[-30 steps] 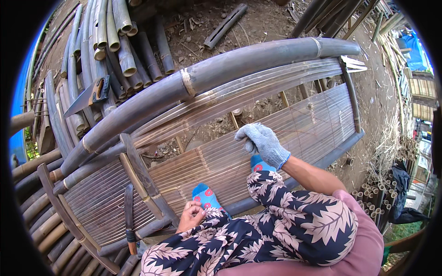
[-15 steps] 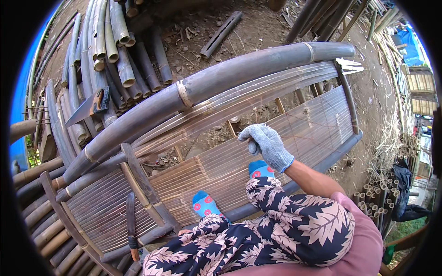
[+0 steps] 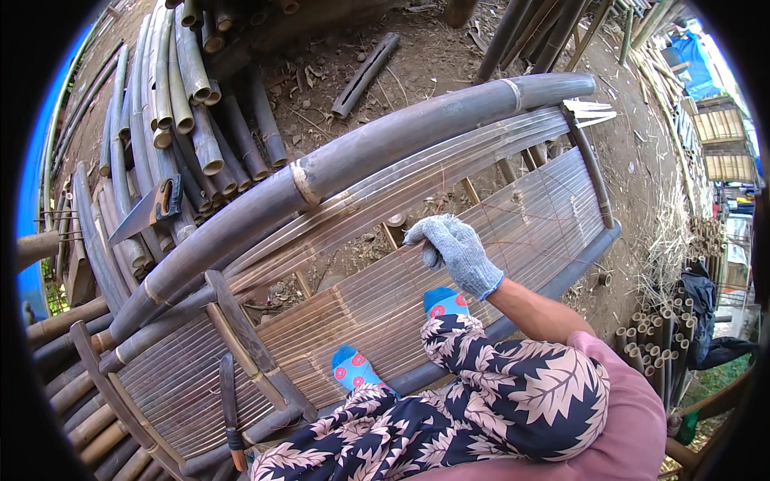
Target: The person weaves thin strips of material through a bamboo panel by hand and using a small tool to guide the strips. They pull the strips tight and tuck the ends into the frame.
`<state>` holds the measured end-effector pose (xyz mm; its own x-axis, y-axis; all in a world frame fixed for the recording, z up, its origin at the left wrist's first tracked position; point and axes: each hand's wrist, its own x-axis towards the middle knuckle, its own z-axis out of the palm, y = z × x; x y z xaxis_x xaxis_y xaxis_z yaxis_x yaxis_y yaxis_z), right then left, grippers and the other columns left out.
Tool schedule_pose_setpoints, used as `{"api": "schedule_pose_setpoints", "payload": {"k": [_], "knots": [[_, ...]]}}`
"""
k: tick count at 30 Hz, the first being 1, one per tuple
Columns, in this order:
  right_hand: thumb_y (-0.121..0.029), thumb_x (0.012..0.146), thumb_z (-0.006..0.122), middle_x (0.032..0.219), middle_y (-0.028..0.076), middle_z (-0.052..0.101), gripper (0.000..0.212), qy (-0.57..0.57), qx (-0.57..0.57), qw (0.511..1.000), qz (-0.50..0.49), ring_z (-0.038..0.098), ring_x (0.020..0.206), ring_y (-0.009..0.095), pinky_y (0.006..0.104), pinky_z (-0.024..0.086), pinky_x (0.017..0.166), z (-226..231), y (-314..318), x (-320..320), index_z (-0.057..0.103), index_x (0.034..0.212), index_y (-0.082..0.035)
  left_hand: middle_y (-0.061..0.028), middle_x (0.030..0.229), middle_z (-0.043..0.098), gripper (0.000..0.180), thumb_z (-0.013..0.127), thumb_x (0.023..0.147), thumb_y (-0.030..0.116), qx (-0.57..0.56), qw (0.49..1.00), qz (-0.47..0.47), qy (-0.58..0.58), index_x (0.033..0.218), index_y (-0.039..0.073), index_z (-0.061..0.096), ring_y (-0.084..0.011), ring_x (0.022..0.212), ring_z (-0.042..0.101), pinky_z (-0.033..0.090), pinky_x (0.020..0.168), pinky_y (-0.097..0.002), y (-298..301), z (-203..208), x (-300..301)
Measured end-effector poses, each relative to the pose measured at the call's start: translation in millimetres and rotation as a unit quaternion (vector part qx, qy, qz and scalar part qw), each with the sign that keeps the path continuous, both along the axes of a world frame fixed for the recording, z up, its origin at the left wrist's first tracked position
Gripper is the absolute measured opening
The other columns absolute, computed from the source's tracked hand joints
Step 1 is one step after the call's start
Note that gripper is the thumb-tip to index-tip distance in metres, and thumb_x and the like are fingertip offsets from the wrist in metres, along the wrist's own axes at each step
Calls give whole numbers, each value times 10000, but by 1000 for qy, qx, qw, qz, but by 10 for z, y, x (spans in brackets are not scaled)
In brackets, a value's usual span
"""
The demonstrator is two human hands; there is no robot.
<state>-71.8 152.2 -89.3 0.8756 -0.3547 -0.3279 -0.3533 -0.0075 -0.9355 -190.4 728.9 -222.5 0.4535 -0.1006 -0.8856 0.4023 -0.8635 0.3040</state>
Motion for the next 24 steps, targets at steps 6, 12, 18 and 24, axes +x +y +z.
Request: {"api": "schedule_pose_setpoints", "payload": {"k": [6,12,18,24], "knots": [[-224,1023,411,702,31,588,338,-10,-4,999,33,545,590,82,237,448,543,112,75,2,687,922,-57,-126,883,644,142,648,851,123,-10,966,-196,-168,897,-11,630,-229,810,637,510,752,-349,-680,627,589],[-312,1014,438,802,26,657,367,18,92,980,174,561,634,86,254,479,590,275,515,94,695,928,-66,-150,1227,625,380,513,996,185,-421,895,95,-114,1292,-52,540,-205,1134,596,438,1001,-319,-2566,1271,2006],[-318,1012,439,751,31,630,347,50,119,955,268,570,614,103,270,490,577,363,848,176,690,915,-100,-162,1146,652,442,512,1007,248,-557,765,315,78,1332,-48,469,-233,1057,639,514,940,-347,-3468,1589,2278],[-319,1008,432,725,51,603,351,110,146,948,260,568,600,118,275,478,554,300,946,162,657,892,-76,-96,965,690,358,633,948,218,-541,757,364,42,1214,-18,593,-174,870,675,560,784,-295,-3420,1538,2203]]}}
